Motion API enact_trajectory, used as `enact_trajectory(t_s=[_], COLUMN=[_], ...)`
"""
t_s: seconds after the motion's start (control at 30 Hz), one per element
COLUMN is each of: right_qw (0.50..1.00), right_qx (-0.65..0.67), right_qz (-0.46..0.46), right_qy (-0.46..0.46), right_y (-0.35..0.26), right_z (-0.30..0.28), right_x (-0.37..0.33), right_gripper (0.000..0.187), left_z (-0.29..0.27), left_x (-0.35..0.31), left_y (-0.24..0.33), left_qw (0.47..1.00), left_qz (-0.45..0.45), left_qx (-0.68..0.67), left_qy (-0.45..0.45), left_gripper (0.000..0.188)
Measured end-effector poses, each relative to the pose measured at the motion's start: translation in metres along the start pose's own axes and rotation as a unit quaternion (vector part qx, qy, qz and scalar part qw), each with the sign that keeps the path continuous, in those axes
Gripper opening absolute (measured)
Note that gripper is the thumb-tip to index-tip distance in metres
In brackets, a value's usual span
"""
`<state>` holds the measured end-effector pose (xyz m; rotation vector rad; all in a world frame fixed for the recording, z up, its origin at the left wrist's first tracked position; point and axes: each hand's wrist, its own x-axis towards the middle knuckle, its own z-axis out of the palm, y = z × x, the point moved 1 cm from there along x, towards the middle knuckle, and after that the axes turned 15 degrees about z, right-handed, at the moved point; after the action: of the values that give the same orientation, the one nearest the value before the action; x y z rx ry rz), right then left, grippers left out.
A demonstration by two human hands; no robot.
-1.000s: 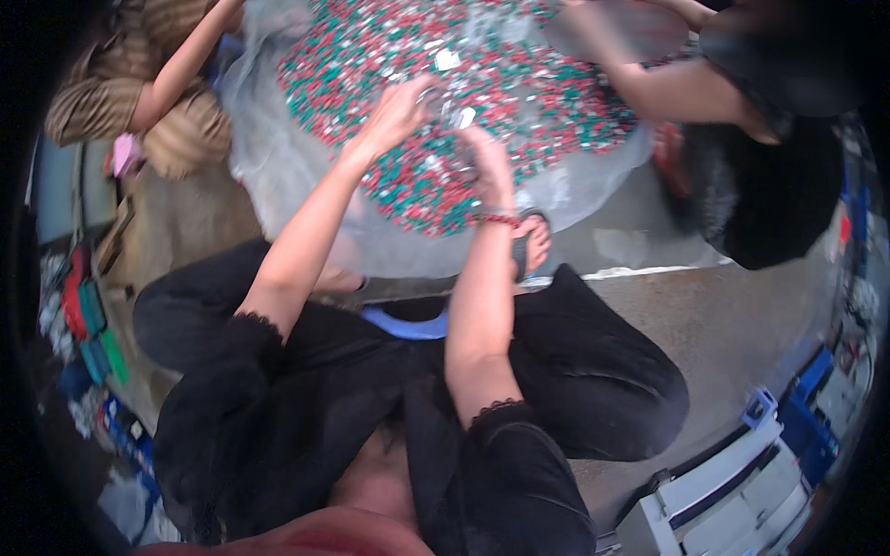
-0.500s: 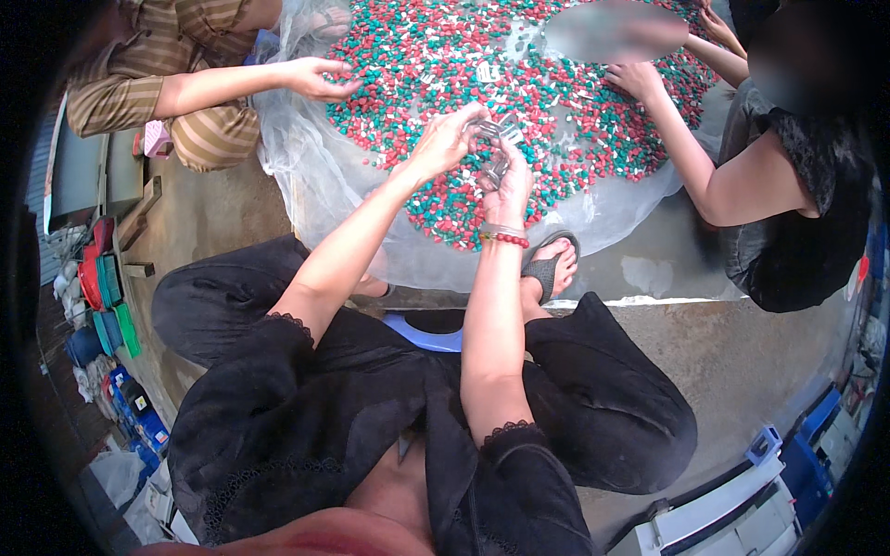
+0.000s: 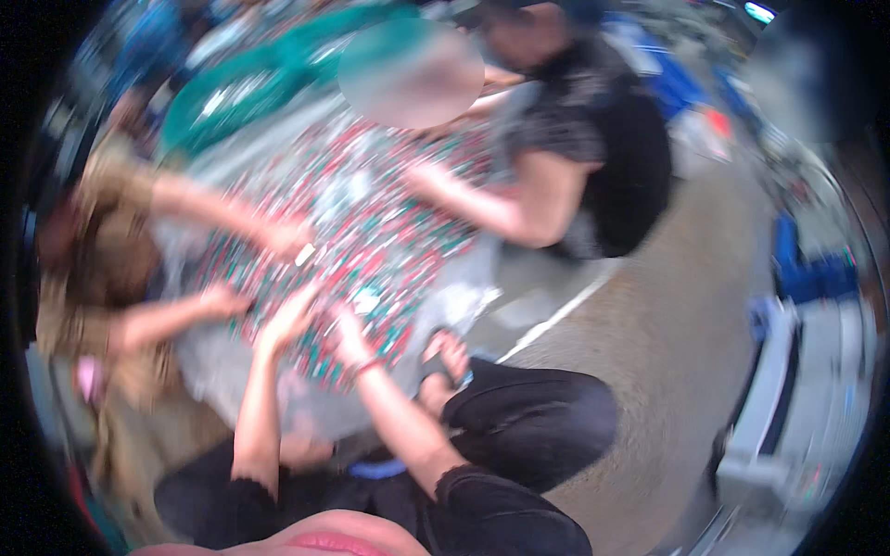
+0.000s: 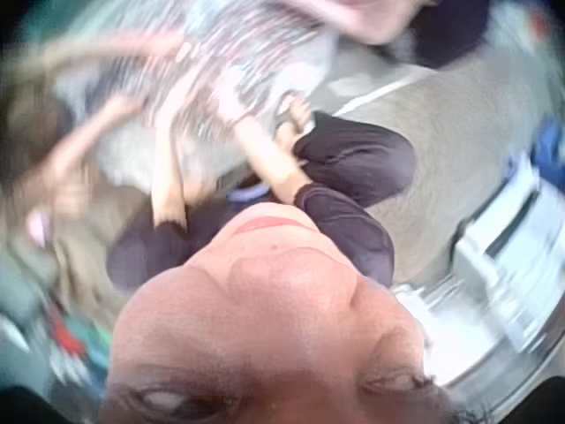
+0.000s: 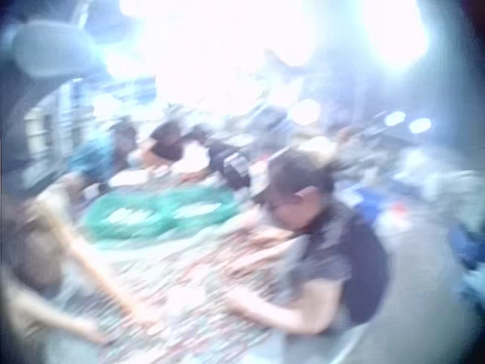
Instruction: The person sits on a low stool and sorts small red and green capsule-like objects from a large pile on a plastic sheet. They pick up the capsules by hand and place them into a nearby green basket. Other people are also sorting capsules in the background.
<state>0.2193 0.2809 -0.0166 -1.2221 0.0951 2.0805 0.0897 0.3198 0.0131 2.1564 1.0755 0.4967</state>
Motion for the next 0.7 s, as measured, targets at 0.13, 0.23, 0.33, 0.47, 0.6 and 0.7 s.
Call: enact_trajectory(t_s=[0.13,0.23,0.33,0.47,0.6,0.7], right_qw=[0.993,0.978,0.967,0.939,0.951,0.970], right_qx=[-0.057,-0.122,-0.069,0.104,0.239,0.208], right_qz=[0.033,0.061,0.105,0.128,0.058,-0.045], right_qy=[-0.100,-0.160,-0.220,-0.303,-0.190,-0.115], right_y=[-0.034,-0.068,-0.073,-0.061,-0.058,-0.060], right_z=[0.010,-0.001,-0.033,-0.042,-0.050,-0.070], right_x=[0.000,-0.014,-0.002,0.020,0.032,0.005], right_gripper=[0.010,0.011,0.020,0.024,0.031,0.042], left_z=[-0.016,-0.049,-0.047,-0.038,0.000,0.023], left_x=[0.018,0.035,0.031,0.029,0.015,-0.006], left_y=[0.020,0.059,0.040,0.041,-0.012,-0.016], left_qw=[0.978,0.913,0.881,0.797,0.589,0.608], left_qz=[-0.066,-0.112,-0.025,0.017,-0.074,-0.176], left_qx=[-0.173,-0.384,-0.472,-0.601,-0.752,-0.662], left_qy=[0.093,0.083,-0.023,0.052,0.287,0.401], left_gripper=[0.015,0.009,0.022,0.027,0.022,0.029])
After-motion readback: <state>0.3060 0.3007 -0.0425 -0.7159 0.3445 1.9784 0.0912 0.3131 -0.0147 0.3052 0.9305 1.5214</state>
